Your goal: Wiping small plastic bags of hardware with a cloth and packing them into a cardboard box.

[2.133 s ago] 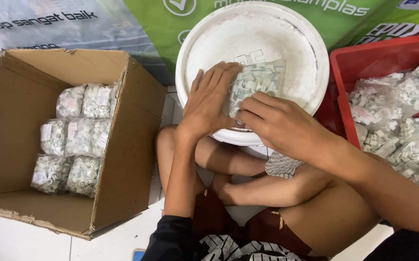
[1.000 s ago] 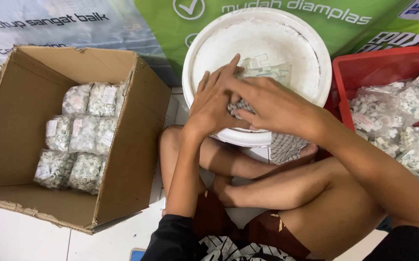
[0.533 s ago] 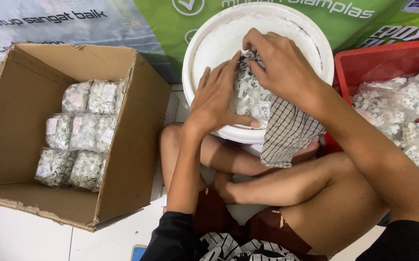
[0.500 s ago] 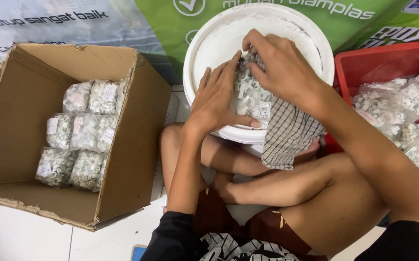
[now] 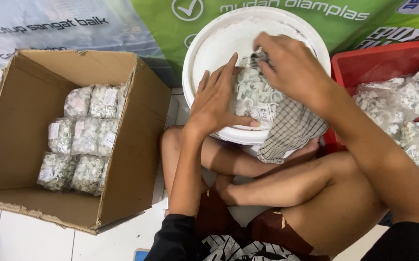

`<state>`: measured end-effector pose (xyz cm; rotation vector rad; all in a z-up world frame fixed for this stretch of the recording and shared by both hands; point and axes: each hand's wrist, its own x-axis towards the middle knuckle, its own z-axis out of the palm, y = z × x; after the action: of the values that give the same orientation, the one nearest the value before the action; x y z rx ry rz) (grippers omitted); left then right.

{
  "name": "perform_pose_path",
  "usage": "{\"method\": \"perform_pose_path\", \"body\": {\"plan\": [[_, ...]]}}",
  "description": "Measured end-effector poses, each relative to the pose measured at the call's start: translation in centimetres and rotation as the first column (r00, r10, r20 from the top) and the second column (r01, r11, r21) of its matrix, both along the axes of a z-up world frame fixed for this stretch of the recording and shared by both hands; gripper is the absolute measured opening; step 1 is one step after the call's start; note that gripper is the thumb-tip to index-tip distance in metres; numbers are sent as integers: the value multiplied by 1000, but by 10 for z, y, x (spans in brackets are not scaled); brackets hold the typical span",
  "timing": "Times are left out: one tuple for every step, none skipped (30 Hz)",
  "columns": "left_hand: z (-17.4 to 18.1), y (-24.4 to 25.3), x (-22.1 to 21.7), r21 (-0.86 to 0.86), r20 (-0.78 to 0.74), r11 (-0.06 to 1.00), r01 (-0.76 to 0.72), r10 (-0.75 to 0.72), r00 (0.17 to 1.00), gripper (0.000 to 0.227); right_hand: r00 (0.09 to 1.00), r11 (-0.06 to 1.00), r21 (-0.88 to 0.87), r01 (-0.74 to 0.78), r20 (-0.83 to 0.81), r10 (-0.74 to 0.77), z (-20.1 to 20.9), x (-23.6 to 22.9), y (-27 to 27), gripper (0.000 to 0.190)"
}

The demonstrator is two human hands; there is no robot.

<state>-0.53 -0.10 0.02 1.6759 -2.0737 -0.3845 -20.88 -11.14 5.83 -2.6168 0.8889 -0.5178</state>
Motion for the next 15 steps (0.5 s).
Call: {"method": "perform_pose_path", "body": {"plan": [[0, 0, 0, -6, 1, 1000, 2, -2, 1000, 168, 1000, 1000, -6, 2, 1, -2, 4, -10, 5, 27], [0, 0, 1, -14, 0, 1000, 12, -12, 1000, 166, 999, 991, 126, 38, 14, -41, 7, -19, 10, 19], [-1, 1, 1, -23, -4, 1000, 17, -17, 1000, 165, 997, 965, 255, 68, 19, -75, 12, -28, 15, 12], [-2, 0, 2, -30, -6, 999, 14, -14, 1000, 165, 997, 967, 248, 65, 17, -72, 9, -34, 19, 12], [-4, -1, 2, -16, 17, 1000, 18, -18, 1000, 160, 992, 992, 119, -48, 119, 34, 4, -41, 25, 17], [-6, -2, 2, -1, 40, 1000, 22, -22, 999, 156, 967, 988, -21, -151, 204, 153, 0, -49, 29, 22], [3, 0, 1, -1, 42, 1000, 21, -21, 999, 156, 967, 988, -22, -152, 205, 154, -10, -47, 22, 22], [11, 1, -1, 64, 19, 998, 11, -12, 1000, 147, 972, 990, -57, -131, 189, 140, -20, -45, 14, 21], [19, 3, -5, 140, -2, 990, 13, -13, 1000, 139, 978, 992, -81, -100, 176, 113, -32, -46, 11, 20], [21, 4, -3, 151, 0, 988, 23, -23, 1000, 139, 979, 994, -71, -89, 180, 100, -38, -44, 2, 20], [22, 4, -4, 141, 2, 990, 21, -21, 1000, 137, 981, 991, -120, -51, 179, 72, -43, -45, -7, 19], [24, 5, -5, 132, 4, 991, 19, -19, 1000, 135, 983, 985, -170, -14, 180, 45, -48, -45, -15, 19], [22, 5, -6, 123, 3, 992, 14, -15, 1000, 135, 983, 984, -178, -18, 179, 51, -46, -47, -11, 19], [20, 5, -6, 119, 5, 993, 16, -17, 1000, 135, 980, 987, -148, -58, 180, 84, -42, -48, -8, 19], [19, 4, -4, 114, 12, 993, 16, -18, 1000, 135, 975, 988, -118, -98, 187, 119, -40, -47, -4, 19]]}}
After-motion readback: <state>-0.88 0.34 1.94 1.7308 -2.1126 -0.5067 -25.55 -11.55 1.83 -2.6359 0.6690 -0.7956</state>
